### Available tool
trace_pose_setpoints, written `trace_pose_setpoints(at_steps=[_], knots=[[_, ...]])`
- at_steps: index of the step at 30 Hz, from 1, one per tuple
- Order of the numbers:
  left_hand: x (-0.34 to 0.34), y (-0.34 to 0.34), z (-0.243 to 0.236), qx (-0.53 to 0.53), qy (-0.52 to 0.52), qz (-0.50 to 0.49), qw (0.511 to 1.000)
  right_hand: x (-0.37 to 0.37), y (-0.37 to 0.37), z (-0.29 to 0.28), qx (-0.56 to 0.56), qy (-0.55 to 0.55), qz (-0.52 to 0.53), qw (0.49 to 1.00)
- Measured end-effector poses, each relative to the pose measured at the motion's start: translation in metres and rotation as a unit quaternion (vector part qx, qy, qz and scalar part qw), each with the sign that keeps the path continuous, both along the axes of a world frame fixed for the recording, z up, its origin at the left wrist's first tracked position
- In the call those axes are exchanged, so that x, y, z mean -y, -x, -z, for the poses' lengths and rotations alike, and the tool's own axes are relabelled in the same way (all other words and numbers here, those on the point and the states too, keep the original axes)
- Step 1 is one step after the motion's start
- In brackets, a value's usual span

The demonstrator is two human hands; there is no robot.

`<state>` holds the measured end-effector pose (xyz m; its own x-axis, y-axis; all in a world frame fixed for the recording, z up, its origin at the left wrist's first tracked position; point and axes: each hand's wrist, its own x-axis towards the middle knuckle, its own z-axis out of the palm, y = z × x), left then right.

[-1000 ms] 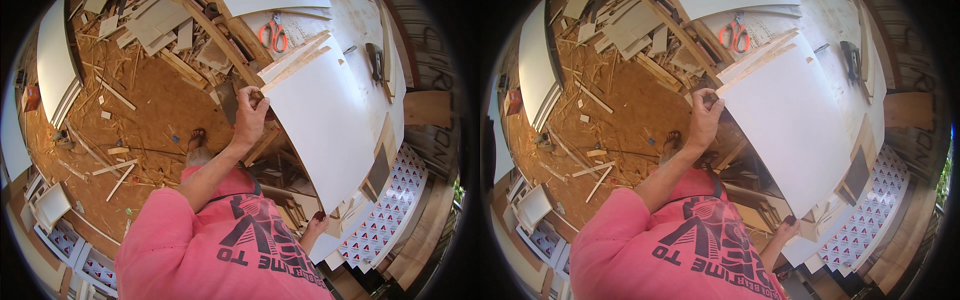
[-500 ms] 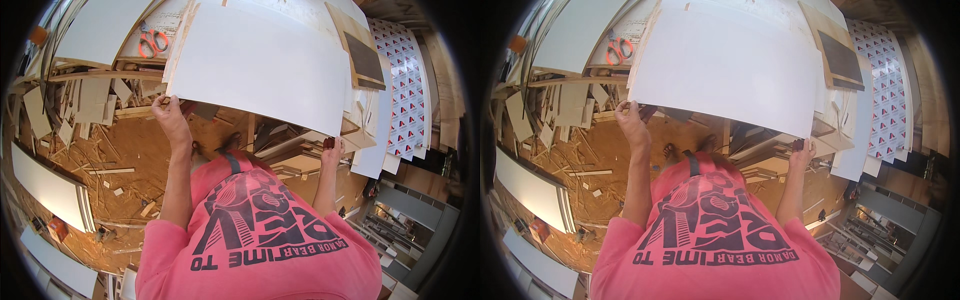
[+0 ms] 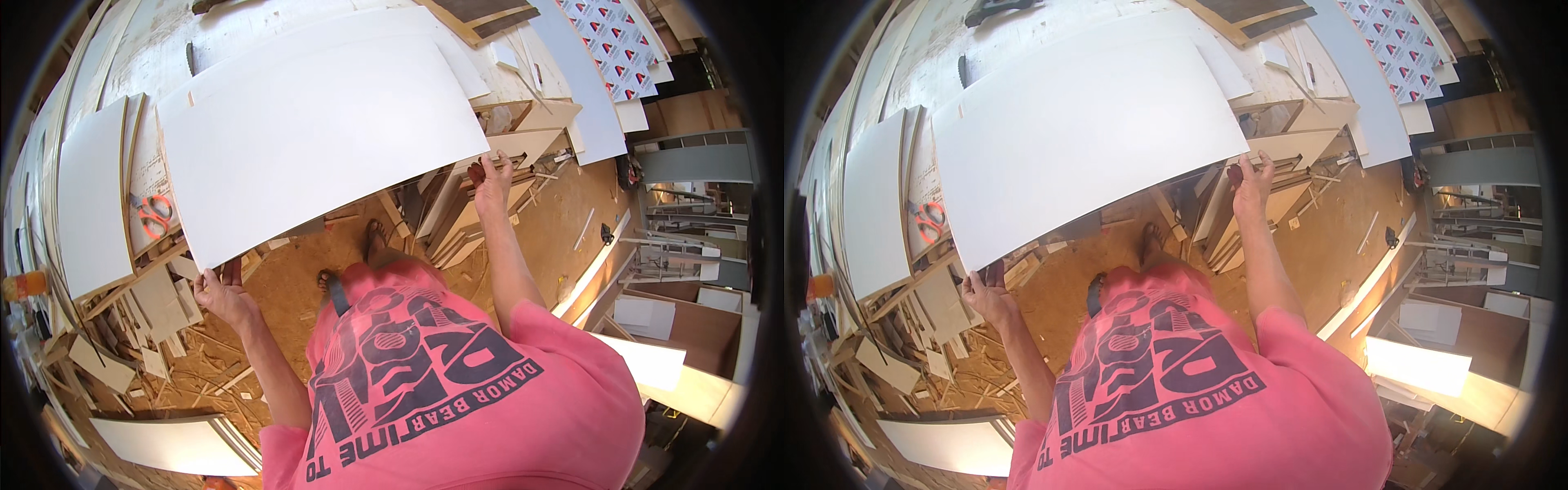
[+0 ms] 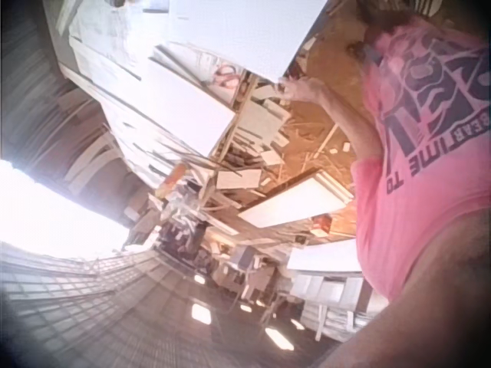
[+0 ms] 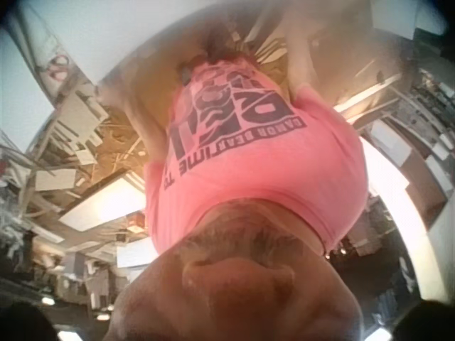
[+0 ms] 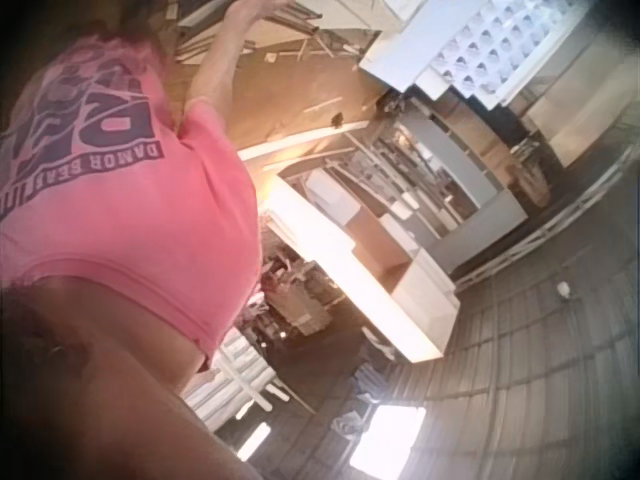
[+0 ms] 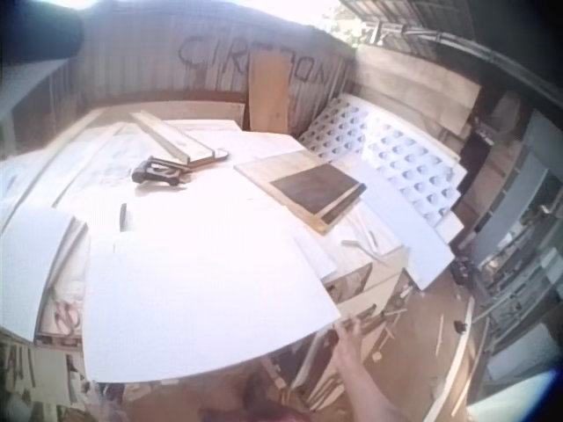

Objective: The person applies adhesive from a bottle to a wooden board and a strip of edge banding, then presses the strip onto the edge of the board.

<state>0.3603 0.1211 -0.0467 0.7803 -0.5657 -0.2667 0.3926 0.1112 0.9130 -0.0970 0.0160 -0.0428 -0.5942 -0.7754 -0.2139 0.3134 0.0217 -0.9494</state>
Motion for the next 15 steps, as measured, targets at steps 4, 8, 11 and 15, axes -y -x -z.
trace_pose_setpoints(at_steps=[4,8,11,15], knots=[[-0.0007,-0.0032,0.0043,0.002,-0.007,0.013,1.0,0.0023,-0.0024,-0.0034,0.004,0.009,0.004,1.0],[-0.0009,-0.0038,0.0021,-0.004,0.0,0.019,1.0,0.0002,0.0019,0.0027,-0.003,0.023,-0.006,1.0],[-0.0011,-0.0049,0.0032,-0.004,-0.004,0.018,1.0,-0.0013,0.0021,0.0044,-0.006,0.032,-0.011,0.999],[-0.0016,-0.0052,0.0037,0.0,-0.004,0.014,1.0,-0.0017,-0.0021,-0.0018,-0.014,0.029,-0.006,0.999]])
